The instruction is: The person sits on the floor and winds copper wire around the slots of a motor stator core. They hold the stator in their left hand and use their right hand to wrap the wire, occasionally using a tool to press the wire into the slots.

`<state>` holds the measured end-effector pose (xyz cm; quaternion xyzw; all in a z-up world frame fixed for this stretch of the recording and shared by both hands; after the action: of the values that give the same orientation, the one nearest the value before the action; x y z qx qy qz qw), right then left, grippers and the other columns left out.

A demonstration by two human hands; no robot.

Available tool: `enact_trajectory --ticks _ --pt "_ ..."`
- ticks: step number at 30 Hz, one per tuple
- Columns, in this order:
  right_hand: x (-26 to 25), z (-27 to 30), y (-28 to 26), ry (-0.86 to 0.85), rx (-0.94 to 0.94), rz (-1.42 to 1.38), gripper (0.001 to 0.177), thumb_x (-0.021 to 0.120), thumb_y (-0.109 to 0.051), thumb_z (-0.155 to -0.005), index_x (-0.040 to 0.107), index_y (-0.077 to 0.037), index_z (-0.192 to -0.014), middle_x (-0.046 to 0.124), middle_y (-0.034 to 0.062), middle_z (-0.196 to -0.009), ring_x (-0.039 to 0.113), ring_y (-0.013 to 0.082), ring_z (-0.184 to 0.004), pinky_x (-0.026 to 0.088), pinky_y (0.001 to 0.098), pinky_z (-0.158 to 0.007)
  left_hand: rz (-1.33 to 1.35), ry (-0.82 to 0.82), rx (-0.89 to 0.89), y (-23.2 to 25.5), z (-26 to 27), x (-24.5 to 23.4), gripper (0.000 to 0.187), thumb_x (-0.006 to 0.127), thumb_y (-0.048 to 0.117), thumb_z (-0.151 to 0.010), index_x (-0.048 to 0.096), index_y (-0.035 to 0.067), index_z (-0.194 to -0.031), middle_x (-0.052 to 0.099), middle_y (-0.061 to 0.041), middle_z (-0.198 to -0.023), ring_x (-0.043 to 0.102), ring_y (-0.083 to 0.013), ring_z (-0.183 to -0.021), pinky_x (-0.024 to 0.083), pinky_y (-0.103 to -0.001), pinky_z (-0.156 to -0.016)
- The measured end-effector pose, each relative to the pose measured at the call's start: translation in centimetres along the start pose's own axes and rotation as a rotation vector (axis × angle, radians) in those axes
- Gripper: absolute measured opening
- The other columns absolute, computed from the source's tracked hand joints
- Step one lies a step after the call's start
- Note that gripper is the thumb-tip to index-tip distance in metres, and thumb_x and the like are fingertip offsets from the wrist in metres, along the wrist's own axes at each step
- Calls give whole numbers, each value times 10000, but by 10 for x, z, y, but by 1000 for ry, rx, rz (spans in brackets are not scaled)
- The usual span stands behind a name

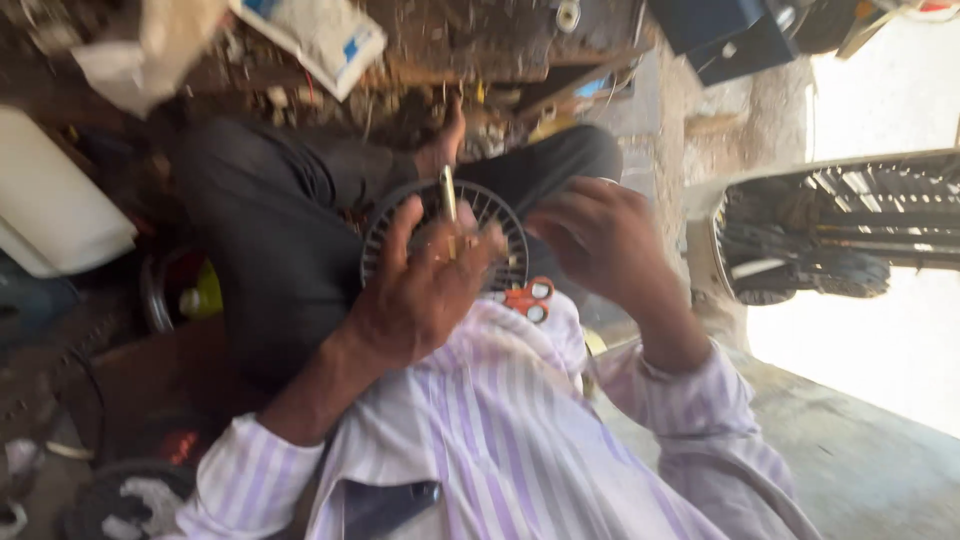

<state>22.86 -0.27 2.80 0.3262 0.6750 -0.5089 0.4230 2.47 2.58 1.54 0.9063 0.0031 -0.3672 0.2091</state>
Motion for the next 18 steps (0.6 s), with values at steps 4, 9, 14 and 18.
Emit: enact_trajectory --ticks 4,9,14,18 --pt "24 -43 40 58 22 -277 99 802 -102 -809 766 -101 -901 699 78 -856 694 266 -762 555 391 -657 537 138 -225 -16 -35 -12 65 705 56 -820 691 73 -881 636 -168 -1246 612 -295 -1176 515 -437 -1012" --pt "4 -55 25 260 -154 108 124 786 -48 -868 772 -105 -977 754 53 -1005 726 247 -862 566 360 -702 529 -199 -719 -73 -44 25 268 807 298 -838 717 51 -894 708 -136 -1005 685 -263 -932 530 -385 -865" --pt "-59 -37 18 226 56 -118 144 911 -154 -847 794 -106 -915 649 48 -773 617 197 -638 463 338 -567 573 -178 -294 -51 -42 20 172 810 235 -845 765 76 -893 706 -117 -1207 618 -320 -1207 456 -487 -1060" --pt "-53 -24 18 98 4 -213 155 904 -152 -793 808 -109 -907 669 28 -754 619 162 -626 473 315 -567 166 -151 -112 -2 -27 6 90 755 150 -839 737 62 -840 647 -120 -1358 492 -397 -1365 359 -624 -1132"
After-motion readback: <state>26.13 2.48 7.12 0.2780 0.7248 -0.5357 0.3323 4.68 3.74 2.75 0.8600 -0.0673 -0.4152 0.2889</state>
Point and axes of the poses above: each hand's wrist, its own z-axis away from the middle knuckle, its own x-axis out of the palm, y = z × x, the point moved 5 cm from there along -z, towards the middle knuckle
